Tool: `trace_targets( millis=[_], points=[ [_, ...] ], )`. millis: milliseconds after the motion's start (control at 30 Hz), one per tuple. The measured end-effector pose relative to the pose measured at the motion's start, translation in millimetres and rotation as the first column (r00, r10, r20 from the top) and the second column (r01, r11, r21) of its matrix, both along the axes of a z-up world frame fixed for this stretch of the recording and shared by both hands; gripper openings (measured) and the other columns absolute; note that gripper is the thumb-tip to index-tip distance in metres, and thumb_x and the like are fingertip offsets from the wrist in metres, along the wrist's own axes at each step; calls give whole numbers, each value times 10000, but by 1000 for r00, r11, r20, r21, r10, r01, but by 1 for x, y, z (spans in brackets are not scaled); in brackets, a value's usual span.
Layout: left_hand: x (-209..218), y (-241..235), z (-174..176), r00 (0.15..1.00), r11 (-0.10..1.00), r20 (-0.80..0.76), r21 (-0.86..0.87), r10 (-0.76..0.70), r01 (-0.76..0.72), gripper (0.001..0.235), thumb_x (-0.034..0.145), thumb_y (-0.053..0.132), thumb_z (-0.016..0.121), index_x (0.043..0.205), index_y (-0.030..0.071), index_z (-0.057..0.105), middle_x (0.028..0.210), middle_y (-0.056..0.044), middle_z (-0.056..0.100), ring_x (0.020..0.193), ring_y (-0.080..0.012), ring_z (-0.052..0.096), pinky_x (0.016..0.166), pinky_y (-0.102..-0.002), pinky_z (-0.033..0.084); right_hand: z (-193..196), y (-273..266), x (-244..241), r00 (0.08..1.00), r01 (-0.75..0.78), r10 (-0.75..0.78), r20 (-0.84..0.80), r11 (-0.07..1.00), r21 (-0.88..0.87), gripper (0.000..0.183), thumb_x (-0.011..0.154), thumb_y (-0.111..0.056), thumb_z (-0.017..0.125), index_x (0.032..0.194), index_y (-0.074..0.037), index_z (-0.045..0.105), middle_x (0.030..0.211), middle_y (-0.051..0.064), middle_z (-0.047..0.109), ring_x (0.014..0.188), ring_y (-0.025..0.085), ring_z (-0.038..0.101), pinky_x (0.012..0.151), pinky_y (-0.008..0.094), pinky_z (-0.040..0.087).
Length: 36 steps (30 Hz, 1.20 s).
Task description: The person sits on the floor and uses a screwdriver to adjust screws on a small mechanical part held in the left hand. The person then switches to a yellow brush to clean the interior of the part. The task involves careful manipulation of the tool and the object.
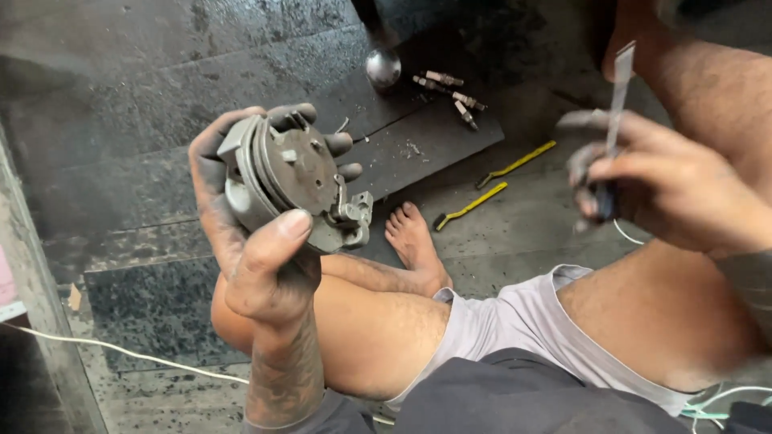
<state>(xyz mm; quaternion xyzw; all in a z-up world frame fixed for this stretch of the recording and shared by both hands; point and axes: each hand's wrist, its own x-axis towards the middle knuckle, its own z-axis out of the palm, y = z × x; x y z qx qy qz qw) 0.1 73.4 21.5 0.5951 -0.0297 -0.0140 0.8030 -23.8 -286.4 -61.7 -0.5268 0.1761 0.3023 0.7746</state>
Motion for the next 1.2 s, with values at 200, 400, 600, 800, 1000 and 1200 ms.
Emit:
trace_targets(
  millis=[200, 400, 600, 800, 1000, 1200],
  points=[
    [-3, -2, -7, 995, 996, 52, 15, -89, 89, 719, 807, 114, 578, 1497, 80, 378, 1451, -211, 558, 1231, -385, 687, 1062, -499, 665, 16, 26, -15, 993, -79, 105, 60, 937, -339, 479, 1003, -134, 487, 1469, -116, 596, 650, 58, 460, 480, 113, 322, 392, 243, 227],
    [-12, -15, 3, 997, 997, -24, -7, -78, 77, 713, 779, 102, 585, 1459, 61, 377, 1439, -223, 550, 1222, -372, 666, 1052, -473, 623, 28, 4, -23, 944, 125, 0, 331, 927, -354, 359, 1045, -117, 396, 1223, 70, 646, 900, 158, 578, 716, 188, 501, 631, 272, 418],
    [-14, -20, -3, 982, 981, -18, -60, -186, 184, 710, 783, 167, 623, 1454, 89, 403, 1378, -194, 577, 1180, -374, 692, 1041, -538, 642, 31, -9, -27, 829, 400, -217, 516, 874, -276, 360, 1165, -188, 373, 1477, -106, 531, 861, 40, 607, 456, 85, 508, 388, 169, 432],
    [-6, -40, -3, 957, 927, -74, -278, -281, 250, 794, 753, 125, 636, 1489, 49, 348, 1374, -265, 575, 1113, -409, 692, 947, -477, 618, 18, 25, -62, 815, 305, -138, 562, 928, -214, 374, 1006, -75, 519, 1352, 50, 589, 847, 85, 595, 654, 138, 532, 547, 199, 433],
    [2, -58, -23, 905, 757, -50, -569, -422, 322, 671, 831, 155, 579, 1468, 10, 430, 1325, -280, 586, 1041, -380, 674, 950, -478, 580, 29, 33, -69, 523, 293, 139, 841, 897, -331, 235, 897, -9, 580, 1117, 39, 646, 855, 102, 736, 697, 141, 714, 650, 209, 618],
    [5, -55, -24, 893, 738, -2, -563, -450, 371, 654, 835, 199, 606, 1440, 7, 450, 1354, -296, 557, 1034, -377, 676, 908, -462, 586, 51, 48, -66, 436, 314, 402, 805, 770, -555, 323, 704, 10, 736, 1023, -44, 736, 749, 20, 762, 548, 106, 686, 517, 215, 543]
  ],
)
